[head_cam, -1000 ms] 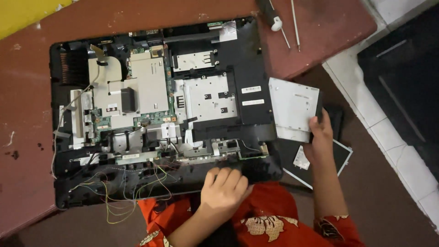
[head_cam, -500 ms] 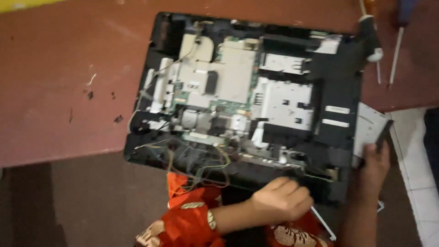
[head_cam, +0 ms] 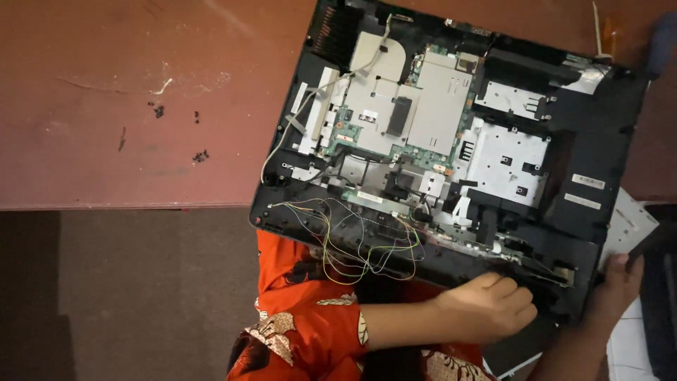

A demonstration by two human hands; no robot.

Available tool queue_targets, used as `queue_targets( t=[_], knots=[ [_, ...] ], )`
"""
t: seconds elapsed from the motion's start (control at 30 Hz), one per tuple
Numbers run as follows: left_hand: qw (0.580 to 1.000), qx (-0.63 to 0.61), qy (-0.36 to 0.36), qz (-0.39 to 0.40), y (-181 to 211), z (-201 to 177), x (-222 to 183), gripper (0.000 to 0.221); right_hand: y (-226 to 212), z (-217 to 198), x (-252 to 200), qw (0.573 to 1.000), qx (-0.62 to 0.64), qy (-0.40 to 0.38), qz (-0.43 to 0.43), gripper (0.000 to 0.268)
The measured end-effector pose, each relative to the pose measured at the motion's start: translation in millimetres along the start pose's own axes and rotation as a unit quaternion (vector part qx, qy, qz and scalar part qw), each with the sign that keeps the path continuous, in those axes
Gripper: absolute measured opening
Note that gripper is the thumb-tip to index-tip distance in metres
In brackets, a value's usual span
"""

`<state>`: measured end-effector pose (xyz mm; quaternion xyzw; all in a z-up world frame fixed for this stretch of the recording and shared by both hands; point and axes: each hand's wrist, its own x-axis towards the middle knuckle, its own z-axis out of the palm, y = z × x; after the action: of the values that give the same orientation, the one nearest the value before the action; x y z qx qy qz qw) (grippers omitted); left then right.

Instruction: Repairing a computer by unscrewing internal components and repositioning parts like the hard drive.

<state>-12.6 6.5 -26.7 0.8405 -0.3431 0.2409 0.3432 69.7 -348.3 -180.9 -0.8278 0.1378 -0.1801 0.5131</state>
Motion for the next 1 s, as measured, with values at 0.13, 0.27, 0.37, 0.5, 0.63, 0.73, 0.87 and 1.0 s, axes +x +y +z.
queue_targets(
  t=[0.13, 0.27, 0.37, 0.5, 0.63, 0.73, 0.87, 1.0],
  knots=[
    [0.999, 0.049, -0.019, -0.009, 1, -7, 3, 0.018, -4, 5, 8, 0.998, -0.045, -0.033, 0.025, 0.05],
    [0.994, 0.107, 0.032, 0.002, 4, 1, 8, 0.027, -74, 26, -8, 0.969, 0.205, -0.06, 0.125, 0.038],
    [0.989, 0.144, 0.033, -0.013, 10, -5, 17, 0.037, -112, 34, -9, 0.92, 0.333, -0.04, 0.204, 0.06],
    [0.98, 0.166, 0.109, -0.012, 12, 30, 13, 0.039, -114, 24, -3, 0.942, 0.308, -0.086, 0.1, 0.061],
    [0.984, 0.153, 0.073, -0.05, 30, 21, 30, 0.037, -114, 18, 12, 0.918, 0.354, -0.112, 0.14, 0.061],
    [0.986, 0.155, 0.036, -0.043, 51, 18, 59, 0.027, -94, 22, 26, 0.912, 0.352, -0.114, 0.178, 0.084],
    [0.988, 0.106, -0.059, -0.094, 70, 27, 101, 0.059, -122, 29, 34, 0.902, 0.385, -0.137, 0.138, 0.061],
    [0.962, 0.154, -0.174, -0.143, 57, 51, 98, 0.085, -105, 29, 52, 0.911, 0.352, -0.111, 0.183, 0.092]
  ],
)
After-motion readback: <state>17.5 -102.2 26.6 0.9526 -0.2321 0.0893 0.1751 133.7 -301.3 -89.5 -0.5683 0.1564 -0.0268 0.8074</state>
